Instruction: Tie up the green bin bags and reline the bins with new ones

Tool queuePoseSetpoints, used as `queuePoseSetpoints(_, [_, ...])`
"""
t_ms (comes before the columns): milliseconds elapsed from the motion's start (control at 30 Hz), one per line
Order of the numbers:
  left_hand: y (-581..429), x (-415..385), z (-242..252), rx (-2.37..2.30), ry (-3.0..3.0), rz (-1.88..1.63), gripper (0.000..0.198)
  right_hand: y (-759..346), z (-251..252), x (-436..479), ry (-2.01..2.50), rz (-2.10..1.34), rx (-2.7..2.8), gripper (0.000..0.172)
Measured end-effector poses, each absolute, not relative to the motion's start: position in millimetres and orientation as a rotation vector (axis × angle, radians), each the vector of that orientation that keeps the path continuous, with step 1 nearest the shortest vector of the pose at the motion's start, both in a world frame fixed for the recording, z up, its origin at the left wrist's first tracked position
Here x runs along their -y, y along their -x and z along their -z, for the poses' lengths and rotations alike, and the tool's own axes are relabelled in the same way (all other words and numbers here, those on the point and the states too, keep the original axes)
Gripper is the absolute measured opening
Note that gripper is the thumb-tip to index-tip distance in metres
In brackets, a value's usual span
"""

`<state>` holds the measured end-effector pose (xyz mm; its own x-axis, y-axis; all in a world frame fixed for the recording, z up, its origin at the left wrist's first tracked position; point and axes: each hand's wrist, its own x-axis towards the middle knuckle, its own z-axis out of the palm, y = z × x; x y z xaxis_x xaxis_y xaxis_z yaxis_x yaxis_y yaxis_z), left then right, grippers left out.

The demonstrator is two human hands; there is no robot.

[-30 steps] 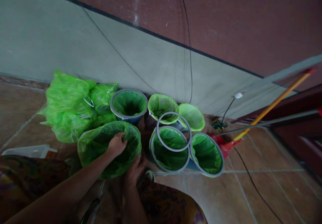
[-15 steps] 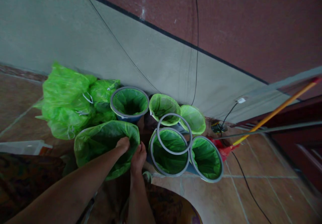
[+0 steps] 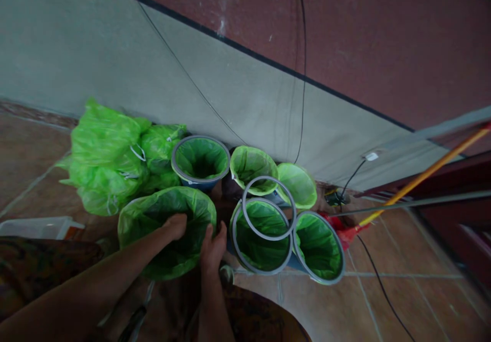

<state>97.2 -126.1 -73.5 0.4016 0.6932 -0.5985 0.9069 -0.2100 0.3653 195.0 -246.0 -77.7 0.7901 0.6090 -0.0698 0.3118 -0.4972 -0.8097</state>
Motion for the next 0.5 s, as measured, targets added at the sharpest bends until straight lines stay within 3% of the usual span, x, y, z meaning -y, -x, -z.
queuePoseSetpoints(200, [-96,128,42,-1.45,-1.95,0.265,0.027,-229,46,199,2.116,-0.411,0.813,0.047])
queuePoseSetpoints(300, [-96,130,43,-1.616,-1.88,0.216,0.041,-238,46,176,2.167,-0.52,0.955,0.042])
queuePoseSetpoints(433, [-99,126,61,-1.684,-1.721,0.206,0.077,-233,56,166,2.218,-0.584,1.227,0.034])
queuePoseSetpoints(500, [-103,122,74,-1.613,-1.698,0.204,0.076,-230,58,166,2.309,-0.59,1.305,0.032])
